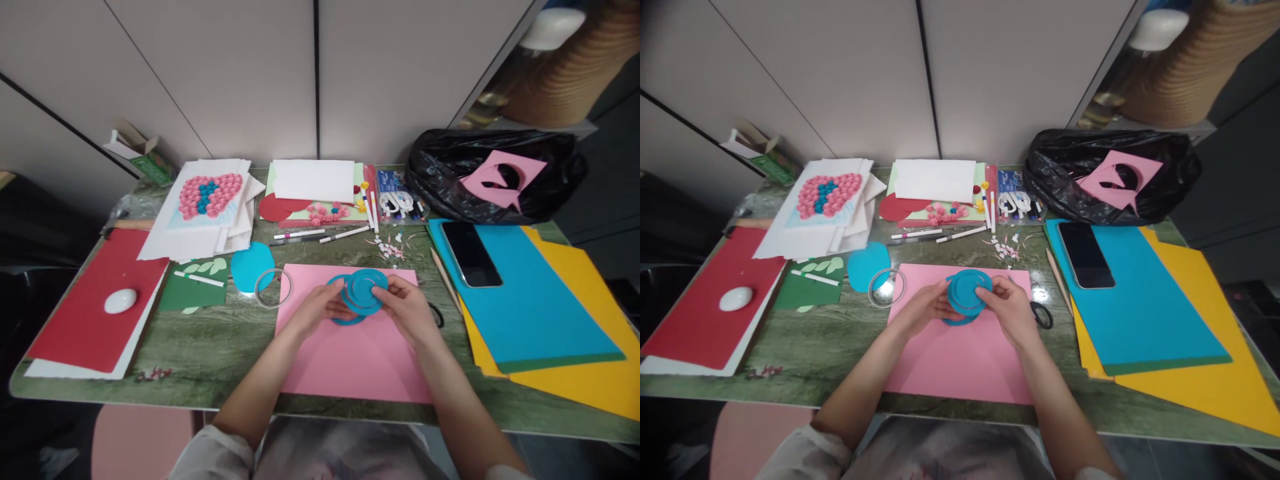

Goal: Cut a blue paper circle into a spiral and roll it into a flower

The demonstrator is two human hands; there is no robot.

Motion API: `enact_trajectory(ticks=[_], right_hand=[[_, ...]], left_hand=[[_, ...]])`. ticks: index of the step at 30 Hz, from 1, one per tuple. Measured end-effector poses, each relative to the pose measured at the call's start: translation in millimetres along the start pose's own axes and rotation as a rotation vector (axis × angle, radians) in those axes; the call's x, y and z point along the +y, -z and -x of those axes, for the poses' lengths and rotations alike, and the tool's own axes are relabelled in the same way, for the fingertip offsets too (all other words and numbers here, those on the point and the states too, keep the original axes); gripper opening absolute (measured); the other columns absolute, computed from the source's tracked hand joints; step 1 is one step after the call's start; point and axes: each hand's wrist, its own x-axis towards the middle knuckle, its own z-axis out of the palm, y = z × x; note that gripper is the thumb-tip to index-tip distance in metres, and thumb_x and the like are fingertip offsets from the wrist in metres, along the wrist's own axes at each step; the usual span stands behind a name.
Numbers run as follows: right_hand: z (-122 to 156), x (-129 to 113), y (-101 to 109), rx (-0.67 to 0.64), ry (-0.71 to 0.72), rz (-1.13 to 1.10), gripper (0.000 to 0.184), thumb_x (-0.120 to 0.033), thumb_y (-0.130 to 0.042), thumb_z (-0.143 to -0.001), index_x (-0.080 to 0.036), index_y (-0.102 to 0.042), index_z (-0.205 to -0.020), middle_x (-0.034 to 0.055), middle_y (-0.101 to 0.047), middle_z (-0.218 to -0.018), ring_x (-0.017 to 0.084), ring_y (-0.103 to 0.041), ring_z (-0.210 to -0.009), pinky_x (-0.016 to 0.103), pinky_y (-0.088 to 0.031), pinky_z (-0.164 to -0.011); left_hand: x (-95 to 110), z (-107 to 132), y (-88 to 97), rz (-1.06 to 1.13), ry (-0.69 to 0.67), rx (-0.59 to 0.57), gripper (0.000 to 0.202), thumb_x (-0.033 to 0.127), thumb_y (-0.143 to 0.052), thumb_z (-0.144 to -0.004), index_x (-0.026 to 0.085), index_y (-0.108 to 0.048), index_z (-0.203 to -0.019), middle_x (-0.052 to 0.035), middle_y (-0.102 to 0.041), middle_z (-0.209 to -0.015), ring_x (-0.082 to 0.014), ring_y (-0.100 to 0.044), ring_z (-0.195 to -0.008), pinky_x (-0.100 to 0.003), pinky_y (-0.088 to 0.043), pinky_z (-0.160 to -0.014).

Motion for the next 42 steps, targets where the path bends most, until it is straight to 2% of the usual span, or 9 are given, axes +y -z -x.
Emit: enact_trajectory(ticks=[9, 14, 17, 20, 25, 30, 33, 36, 42], right_hand=[[-6, 14, 6, -0.077, 0.129, 0.315, 0.026, -0.039, -0.074, -0.072, -0.021, -0.061, -0.085, -0.0001, -0.065, -0.074, 0.015, -0.061, -0.066, 0.027, -0.052, -0.061], [-7, 12, 9, -0.029, 0.226, 0.443, 0.044, -0.044, -0.070, -0.075, -0.024, -0.058, -0.112, 0.0087, -0.061, -0.120, 0.022, -0.059, -0.107, 0.038, -0.047, -0.093], [-2, 7, 8, -0.186, 0.144, 0.252, 0.053, -0.047, -0.067, -0.078, -0.027, -0.052, -0.125, 0.0085, -0.055, -0.133, 0.023, -0.052, -0.121, 0.038, -0.042, -0.100], [1, 6, 1, -0.343, -0.004, 0.032, 0.050, -0.047, -0.067, -0.077, -0.026, -0.056, -0.121, 0.0079, -0.061, -0.125, 0.023, -0.059, -0.109, 0.037, -0.048, -0.091], [-7, 16, -6, -0.114, -0.058, -0.027, 0.033, -0.033, -0.082, -0.063, -0.020, -0.066, -0.088, -0.0006, -0.068, -0.080, 0.012, -0.060, -0.068, 0.024, -0.049, -0.065], [4, 1, -3, -0.117, -0.122, -0.052, 0.027, -0.032, -0.083, -0.061, -0.018, -0.062, -0.072, -0.0042, -0.062, -0.064, 0.009, -0.054, -0.054, 0.021, -0.045, -0.053], [21, -24, -6, -0.229, -0.267, -0.126, 0.030, -0.028, -0.085, -0.056, -0.018, -0.062, -0.073, -0.0040, -0.061, -0.063, 0.008, -0.055, -0.054, 0.020, -0.046, -0.053], [36, -46, -15, -0.389, -0.363, -0.237, 0.033, -0.028, -0.087, -0.053, -0.017, -0.061, -0.070, -0.0046, -0.058, -0.058, 0.006, -0.052, -0.049, 0.018, -0.043, -0.048], [39, -48, -31, -0.626, -0.476, -0.117, 0.032, -0.029, -0.085, -0.056, -0.015, -0.060, -0.071, -0.0043, -0.056, -0.061, 0.006, -0.050, -0.051, 0.018, -0.040, -0.049]], left_hand=[[-11, -6, -7.2, 0.149, -0.099, 0.079, 0.044, 0.036, -0.083, -0.057, 0.009, -0.069, -0.090, -0.0056, -0.070, -0.079, -0.0152, -0.065, -0.067, -0.031, -0.053, -0.070], [-5, -1, 2.4, 0.091, -0.097, 0.030, 0.037, 0.034, -0.083, -0.059, 0.011, -0.070, -0.086, -0.0038, -0.070, -0.075, -0.0131, -0.063, -0.063, -0.027, -0.052, -0.065], [-2, 0, 6.3, 0.131, -0.076, -0.036, 0.037, 0.033, -0.082, -0.060, 0.010, -0.069, -0.086, -0.0039, -0.069, -0.075, -0.0135, -0.064, -0.065, -0.029, -0.053, -0.068], [-5, -4, 3.5, 0.124, -0.102, -0.011, 0.038, 0.034, -0.081, -0.062, 0.011, -0.069, -0.090, -0.0041, -0.070, -0.079, -0.0141, -0.064, -0.067, -0.030, -0.053, -0.070], [-6, 8, -7.2, -0.171, -0.264, 0.199, 0.035, 0.038, -0.074, -0.069, 0.013, -0.070, -0.094, -0.0065, -0.072, -0.086, -0.0200, -0.067, -0.079, -0.031, -0.052, -0.073], [-15, 60, 7.5, -0.378, -0.330, 0.460, 0.034, 0.046, -0.064, -0.079, 0.016, -0.070, -0.093, -0.0089, -0.072, -0.092, -0.0215, -0.067, -0.087, -0.032, -0.050, -0.083], [-35, 77, 17.3, 0.033, 0.066, 0.154, 0.058, 0.063, -0.049, -0.081, 0.010, -0.069, -0.089, -0.0146, -0.072, -0.080, -0.0246, -0.069, -0.072, -0.039, -0.053, -0.072], [-56, 73, 11.4, 0.451, 0.407, -0.199, 0.078, 0.073, -0.036, -0.081, 0.005, -0.064, -0.107, -0.0236, -0.069, -0.104, -0.0339, -0.068, -0.092, -0.049, -0.049, -0.083], [-55, 44, -14.5, 0.816, 0.320, -0.274, 0.068, 0.066, -0.038, -0.085, 0.007, -0.064, -0.107, -0.0158, -0.071, -0.096, -0.0284, -0.064, -0.103, -0.043, -0.039, -0.101]])
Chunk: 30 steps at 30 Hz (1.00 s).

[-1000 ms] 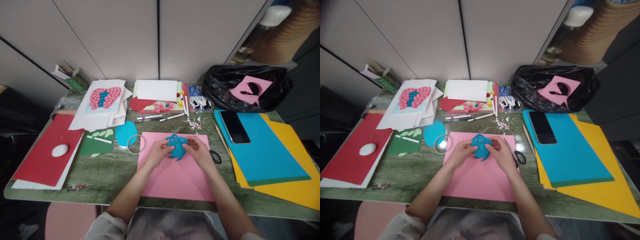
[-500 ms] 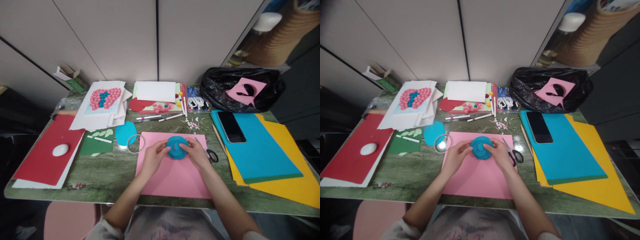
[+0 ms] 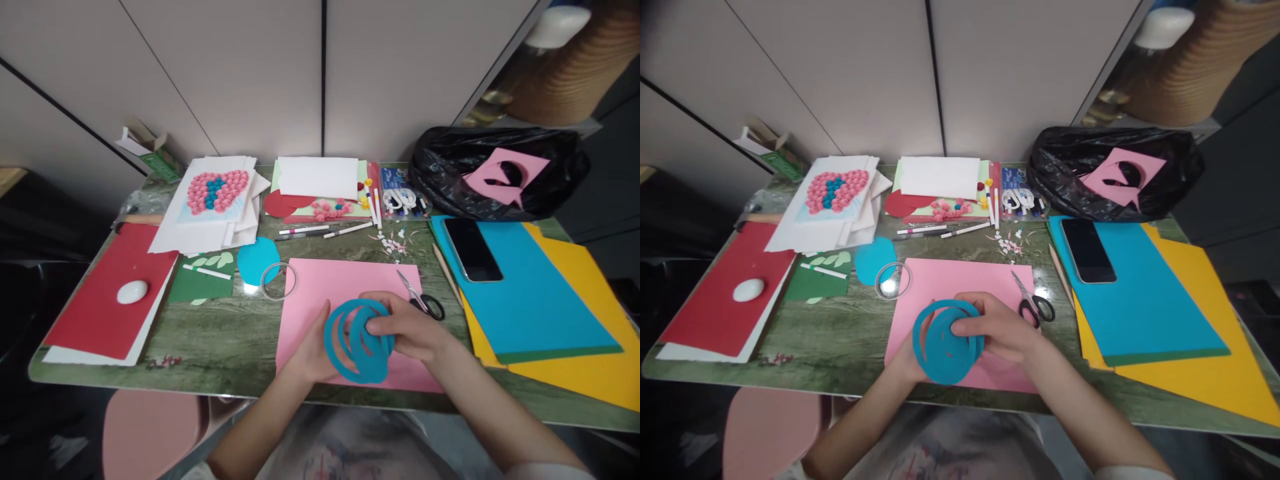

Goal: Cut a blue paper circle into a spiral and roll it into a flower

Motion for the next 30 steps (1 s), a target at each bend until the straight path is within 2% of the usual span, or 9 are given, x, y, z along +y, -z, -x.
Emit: enact_trajectory(ticks=[3, 6, 9, 13, 17, 22, 24, 27, 30], right_hand=[[-3, 3, 10, 0.080, 0.029, 0.177, 0.032, -0.031, -0.083, -0.060, -0.015, -0.063, -0.079, -0.0023, -0.060, -0.071, 0.009, -0.054, -0.062, 0.020, -0.043, -0.057], [-3, 4, 23, 0.216, 0.131, 0.396, 0.027, -0.034, -0.079, -0.065, -0.016, -0.063, -0.077, -0.0028, -0.058, -0.070, 0.011, -0.052, -0.065, 0.022, -0.041, -0.057], [-4, 8, 33, 0.353, 0.214, 0.600, 0.020, -0.034, -0.074, -0.069, -0.018, -0.063, -0.075, -0.0031, -0.057, -0.068, 0.013, -0.051, -0.065, 0.024, -0.040, -0.057], [-6, 16, 34, 0.465, 0.312, 0.777, 0.011, -0.030, -0.070, -0.073, -0.020, -0.065, -0.075, -0.0024, -0.060, -0.069, 0.015, -0.051, -0.066, 0.026, -0.040, -0.060], [-1, 19, 33, 0.449, 0.370, 0.736, 0.016, -0.035, -0.070, -0.075, -0.022, -0.068, -0.085, 0.0010, -0.067, -0.080, 0.019, -0.057, -0.075, 0.029, -0.045, -0.067], [-10, 19, 53, 0.457, 0.716, 0.385, 0.034, -0.053, -0.056, -0.083, -0.026, -0.070, -0.099, 0.0060, -0.067, -0.113, 0.025, -0.055, -0.115, 0.037, -0.038, -0.101], [-21, 23, 59, 0.368, 0.599, 0.119, 0.048, -0.063, -0.045, -0.084, -0.026, -0.069, -0.103, 0.0065, -0.066, -0.120, 0.025, -0.054, -0.120, 0.040, -0.038, -0.103], [-35, 34, 54, 0.231, 0.312, -0.070, 0.063, -0.069, -0.031, -0.086, -0.021, -0.067, -0.107, 0.0112, -0.067, -0.117, 0.026, -0.058, -0.117, 0.044, -0.043, -0.098], [-36, 46, 47, 0.201, 0.145, -0.127, 0.067, -0.069, -0.029, -0.087, -0.017, -0.065, -0.108, 0.0130, -0.071, -0.106, 0.028, -0.062, -0.109, 0.046, -0.048, -0.090]], left_hand=[[9, -5, -10.2, -0.021, -0.059, 0.027, 0.059, 0.056, -0.044, -0.088, 0.005, -0.061, -0.112, -0.0153, -0.070, -0.099, -0.0269, -0.063, -0.102, -0.040, -0.040, -0.100], [15, -4, -13.9, -0.134, -0.200, 0.144, 0.043, 0.045, -0.052, -0.088, 0.012, -0.061, -0.114, -0.0118, -0.068, -0.108, -0.0211, -0.065, -0.094, -0.035, -0.046, -0.089], [15, -2, -14.6, -0.316, -0.329, 0.247, 0.043, 0.047, -0.064, -0.079, 0.017, -0.063, -0.110, -0.0091, -0.068, -0.107, -0.0196, -0.064, -0.088, -0.032, -0.051, -0.077], [15, -1, -14.6, -0.563, -0.437, 0.289, 0.045, 0.042, -0.081, -0.062, 0.014, -0.067, -0.094, -0.0068, -0.070, -0.087, -0.0195, -0.064, -0.078, -0.034, -0.052, -0.074], [18, 1, -13.2, -0.711, -0.496, 0.351, 0.037, 0.038, -0.081, -0.062, 0.013, -0.069, -0.085, -0.0024, -0.069, -0.074, -0.0148, -0.061, -0.067, -0.030, -0.050, -0.070], [20, 17, -25.3, -0.610, -0.389, 0.289, 0.034, 0.035, -0.084, -0.058, 0.013, -0.070, -0.079, -0.0014, -0.068, -0.070, -0.0113, -0.060, -0.062, -0.025, -0.050, -0.064], [20, 22, -33.4, -0.517, -0.283, 0.194, 0.038, 0.034, -0.087, -0.053, 0.012, -0.070, -0.079, -0.0035, -0.069, -0.072, -0.0123, -0.062, -0.063, -0.026, -0.051, -0.065], [19, 21, -39.9, -0.435, -0.191, 0.071, 0.043, 0.036, -0.088, -0.051, 0.011, -0.070, -0.081, -0.0058, -0.069, -0.071, -0.0129, -0.062, -0.061, -0.025, -0.051, -0.062], [19, 11, -34.0, -0.426, -0.213, 0.100, 0.041, 0.035, -0.087, -0.054, 0.011, -0.070, -0.082, -0.0062, -0.069, -0.073, -0.0132, -0.062, -0.062, -0.025, -0.051, -0.062]])
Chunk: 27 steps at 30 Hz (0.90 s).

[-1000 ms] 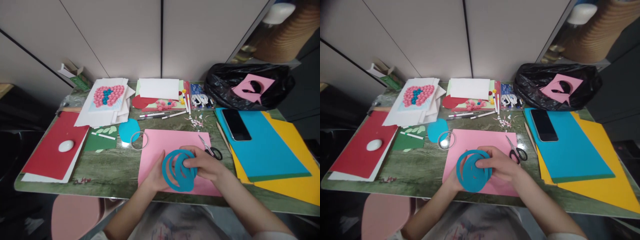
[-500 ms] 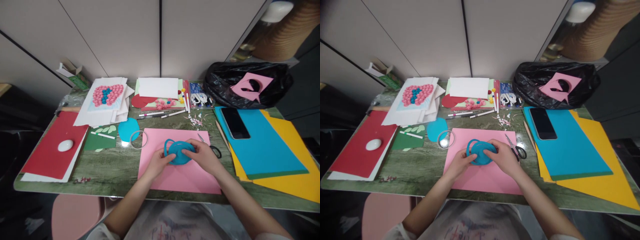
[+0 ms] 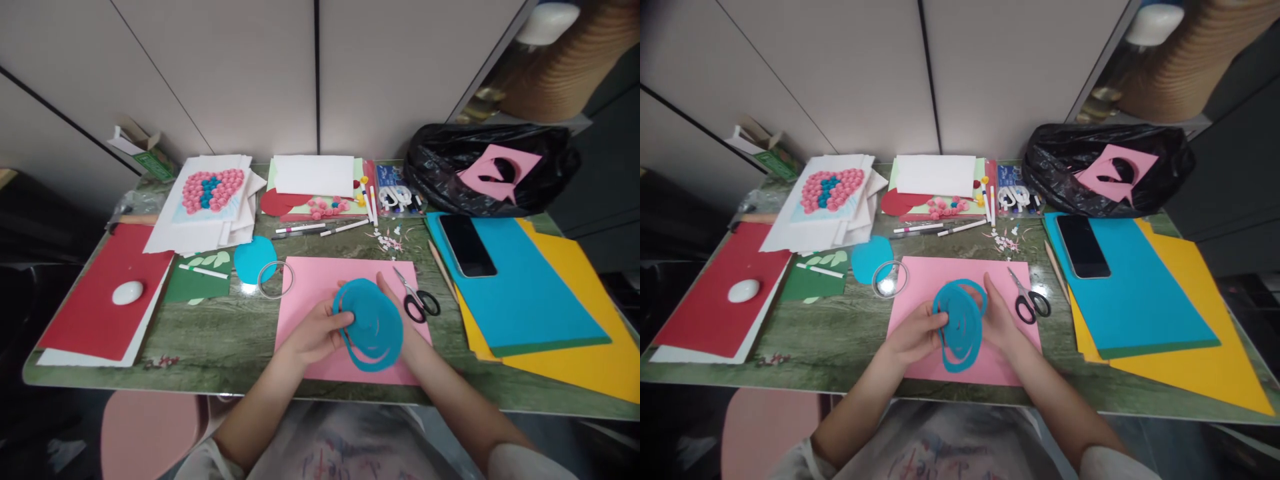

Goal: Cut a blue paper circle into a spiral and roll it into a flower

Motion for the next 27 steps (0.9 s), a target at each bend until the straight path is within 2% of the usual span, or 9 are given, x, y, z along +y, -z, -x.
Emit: enact_trajectory(ticks=[4, 7, 10, 14, 19, 22, 24, 26, 27], right_hand=[[7, 5, 5, 0.009, -0.021, -0.042, 0.064, -0.068, -0.033, -0.086, -0.017, -0.066, -0.106, 0.0127, -0.072, -0.102, 0.028, -0.064, -0.104, 0.045, -0.050, -0.086], [7, 2, 10, 0.025, 0.045, 0.006, 0.041, -0.054, -0.053, -0.085, -0.021, -0.066, -0.106, 0.0092, -0.072, -0.103, 0.024, -0.065, -0.100, 0.040, -0.051, -0.085], [6, -5, 12, 0.091, 0.125, 0.137, 0.032, -0.038, -0.070, -0.076, -0.022, -0.068, -0.105, 0.0061, -0.073, -0.101, 0.021, -0.067, -0.093, 0.034, -0.051, -0.082], [4, -24, 10, 0.096, 0.176, 0.371, 0.037, -0.035, -0.072, -0.074, -0.020, -0.068, -0.107, 0.0057, -0.073, -0.101, 0.019, -0.066, -0.088, 0.032, -0.052, -0.079], [-16, -48, 6, 0.027, 0.240, 0.637, 0.034, -0.032, -0.068, -0.075, -0.023, -0.069, -0.108, 0.0040, -0.073, -0.103, 0.020, -0.066, -0.092, 0.035, -0.051, -0.083], [-31, -53, 4, 0.044, 0.292, 0.841, 0.024, -0.027, -0.068, -0.073, -0.022, -0.073, -0.096, 0.0054, -0.073, -0.102, 0.023, -0.066, -0.094, 0.038, -0.051, -0.084], [-33, -55, 5, 0.086, 0.307, 0.889, 0.021, -0.027, -0.067, -0.074, -0.021, -0.073, -0.093, 0.0072, -0.074, -0.100, 0.024, -0.067, -0.091, 0.041, -0.051, -0.084], [-24, -58, 8, 0.181, 0.354, 0.925, 0.023, -0.029, -0.064, -0.078, -0.022, -0.072, -0.098, 0.0078, -0.073, -0.101, 0.026, -0.066, -0.094, 0.044, -0.049, -0.087], [-15, -59, 10, 0.277, 0.424, 0.993, 0.024, -0.031, -0.062, -0.081, -0.023, -0.070, -0.102, 0.0072, -0.072, -0.104, 0.026, -0.066, -0.097, 0.044, -0.049, -0.088]], left_hand=[[-17, -14, 15.1, -0.059, -0.162, 0.258, 0.036, 0.035, -0.083, -0.060, 0.011, -0.068, -0.082, -0.0050, -0.070, -0.074, -0.0126, -0.062, -0.062, -0.027, -0.051, -0.066], [-36, -16, 19.4, -0.059, -0.281, 0.358, 0.035, 0.037, -0.080, -0.063, 0.012, -0.068, -0.084, -0.0049, -0.071, -0.079, -0.0157, -0.065, -0.072, -0.031, -0.052, -0.075], [-49, -12, 13.9, -0.113, -0.327, 0.362, 0.036, 0.037, -0.075, -0.070, 0.016, -0.067, -0.098, -0.0064, -0.072, -0.098, -0.0201, -0.065, -0.092, -0.034, -0.050, -0.087], [-47, -3, 6.3, -0.225, -0.362, 0.304, 0.040, 0.034, -0.071, -0.075, 0.018, -0.063, -0.111, -0.0084, -0.066, -0.119, -0.0241, -0.059, -0.112, -0.037, -0.046, -0.096], [-37, -3, 7.4, -0.206, -0.337, 0.258, 0.044, 0.032, -0.069, -0.077, 0.019, -0.057, -0.117, -0.0103, -0.063, -0.122, -0.0245, -0.058, -0.113, -0.038, -0.048, -0.094], [-35, 0, 10.7, -0.211, -0.231, 0.220, 0.046, 0.031, -0.072, -0.074, 0.018, -0.058, -0.116, -0.0107, -0.063, -0.122, -0.0237, -0.059, -0.112, -0.037, -0.048, -0.094], [-32, 10, 16.4, -0.269, -0.156, 0.219, 0.045, 0.033, -0.070, -0.075, 0.017, -0.060, -0.116, -0.0126, -0.064, -0.120, -0.0243, -0.060, -0.112, -0.037, -0.049, -0.093], [-25, 26, 26.1, -0.429, -0.155, 0.306, 0.043, 0.037, -0.066, -0.079, 0.016, -0.061, -0.116, -0.0140, -0.067, -0.115, -0.0244, -0.064, -0.102, -0.038, -0.052, -0.087], [-21, 35, 32.5, -0.580, -0.203, 0.396, 0.040, 0.038, -0.063, -0.080, 0.016, -0.063, -0.114, -0.0134, -0.068, -0.112, -0.0236, -0.066, -0.097, -0.037, -0.052, -0.085]])
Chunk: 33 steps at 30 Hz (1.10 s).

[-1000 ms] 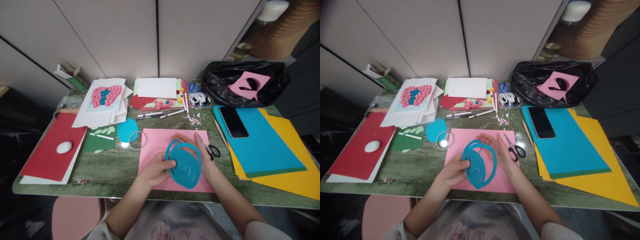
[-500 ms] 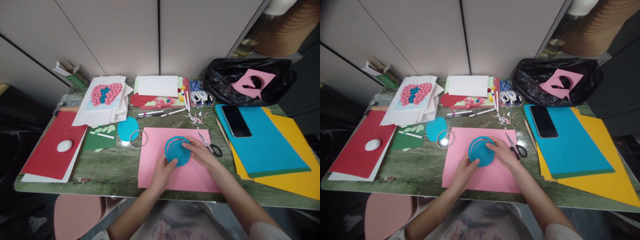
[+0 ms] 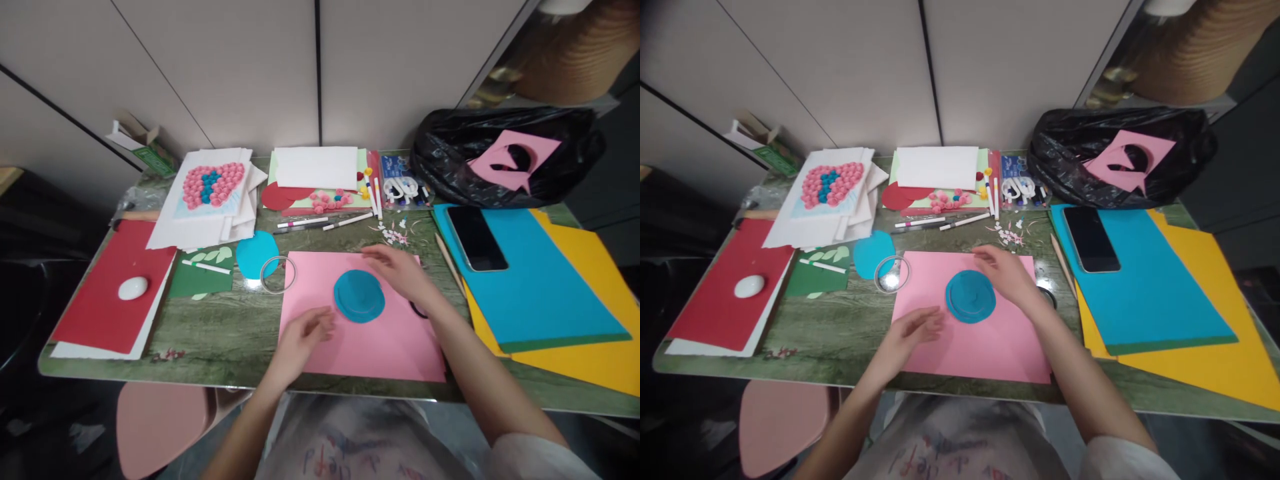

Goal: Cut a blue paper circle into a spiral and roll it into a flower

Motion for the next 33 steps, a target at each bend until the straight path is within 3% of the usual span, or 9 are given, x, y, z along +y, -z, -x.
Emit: enact_trajectory(ticks=[4, 7, 12, 18, 21, 24, 26, 30, 33], right_hand=[[44, -2, 16, 0.255, 0.157, 0.370, 0.028, -0.033, -0.053, -0.089, -0.026, -0.066, -0.113, 0.0064, -0.070, -0.114, 0.028, -0.064, -0.105, 0.044, -0.049, -0.089], [77, 8, 4, 0.206, 0.341, 0.467, 0.032, -0.026, -0.047, -0.092, -0.025, -0.060, -0.121, 0.0074, -0.067, -0.119, 0.025, -0.062, -0.112, 0.042, -0.048, -0.094], [102, 41, -33, -0.056, 0.514, 0.679, 0.050, -0.033, -0.053, -0.090, -0.026, -0.043, -0.139, 0.0076, -0.054, -0.139, 0.029, -0.042, -0.134, 0.055, -0.031, -0.111], [102, 54, -40, -0.069, 0.550, 0.737, 0.064, -0.039, -0.054, -0.089, -0.022, -0.030, -0.146, 0.0123, -0.053, -0.139, 0.032, -0.038, -0.136, 0.063, -0.018, -0.112], [102, 53, -36, -0.033, 0.474, 0.659, 0.062, -0.040, -0.054, -0.089, -0.021, -0.034, -0.144, 0.0139, -0.056, -0.135, 0.031, -0.044, -0.131, 0.061, -0.021, -0.112], [104, 50, -33, 0.134, 0.413, 0.516, 0.051, -0.038, -0.051, -0.089, -0.020, -0.043, -0.136, 0.0134, -0.059, -0.129, 0.030, -0.050, -0.123, 0.058, -0.033, -0.107], [106, 44, -33, 0.244, 0.380, 0.441, 0.042, -0.032, -0.051, -0.090, -0.020, -0.048, -0.130, 0.0125, -0.062, -0.123, 0.028, -0.053, -0.117, 0.053, -0.041, -0.099], [104, 16, -39, 0.275, 0.437, 0.354, 0.025, -0.018, -0.056, -0.087, -0.024, -0.058, -0.112, 0.0078, -0.067, -0.112, 0.023, -0.059, -0.106, 0.044, -0.047, -0.091], [99, -11, -41, 0.328, 0.492, 0.318, 0.021, -0.014, -0.059, -0.085, -0.024, -0.062, -0.103, 0.0062, -0.068, -0.106, 0.021, -0.060, -0.101, 0.040, -0.048, -0.088]], left_hand=[[-2, 11, 45.1, -0.708, -0.334, 0.381, 0.025, 0.031, -0.053, -0.087, 0.021, -0.067, -0.105, -0.0091, -0.068, -0.110, -0.0234, -0.063, -0.098, -0.039, -0.047, -0.091], [-10, 3, 66.8, -1.029, -0.542, 0.547, 0.029, 0.028, -0.052, -0.087, 0.019, -0.063, -0.113, -0.0120, -0.064, -0.117, -0.0269, -0.057, -0.110, -0.044, -0.042, -0.098], [-19, -20, 77.3, -1.305, -0.643, 0.513, 0.031, 0.025, -0.048, -0.091, 0.016, -0.060, -0.118, -0.0140, -0.063, -0.120, -0.0281, -0.055, -0.112, -0.045, -0.040, -0.095], [-17, -27, 83.9, -1.426, -0.697, 0.444, 0.031, 0.022, -0.044, -0.093, 0.017, -0.059, -0.120, -0.0124, -0.066, -0.112, -0.0272, -0.056, -0.109, -0.043, -0.039, -0.094], [-14, -29, 86.8, -1.432, -0.716, 0.437, 0.030, 0.019, -0.044, -0.092, 0.018, -0.062, -0.116, -0.0118, -0.068, -0.103, -0.0264, -0.058, -0.101, -0.042, -0.041, -0.089], [-3, -23, 80.0, -1.291, -0.780, 0.462, 0.024, 0.019, -0.048, -0.091, 0.019, -0.065, -0.108, -0.0088, -0.068, -0.095, -0.0231, -0.060, -0.093, -0.038, -0.044, -0.085], [9, -13, 67.6, -1.089, -0.795, 0.469, 0.020, 0.019, -0.052, -0.089, 0.020, -0.066, -0.104, -0.0065, -0.067, -0.094, -0.0195, -0.060, -0.091, -0.033, -0.045, -0.084], [28, 8, 31.7, -0.615, -0.670, 0.324, 0.017, 0.018, -0.061, -0.085, 0.022, -0.067, -0.100, -0.0022, -0.064, -0.086, -0.0142, -0.060, -0.082, -0.026, -0.047, -0.075], [32, 15, 8.2, -0.407, -0.628, 0.187, 0.019, 0.017, -0.063, -0.083, 0.023, -0.068, -0.100, -0.0017, -0.064, -0.083, -0.0134, -0.059, -0.080, -0.024, -0.047, -0.073]])
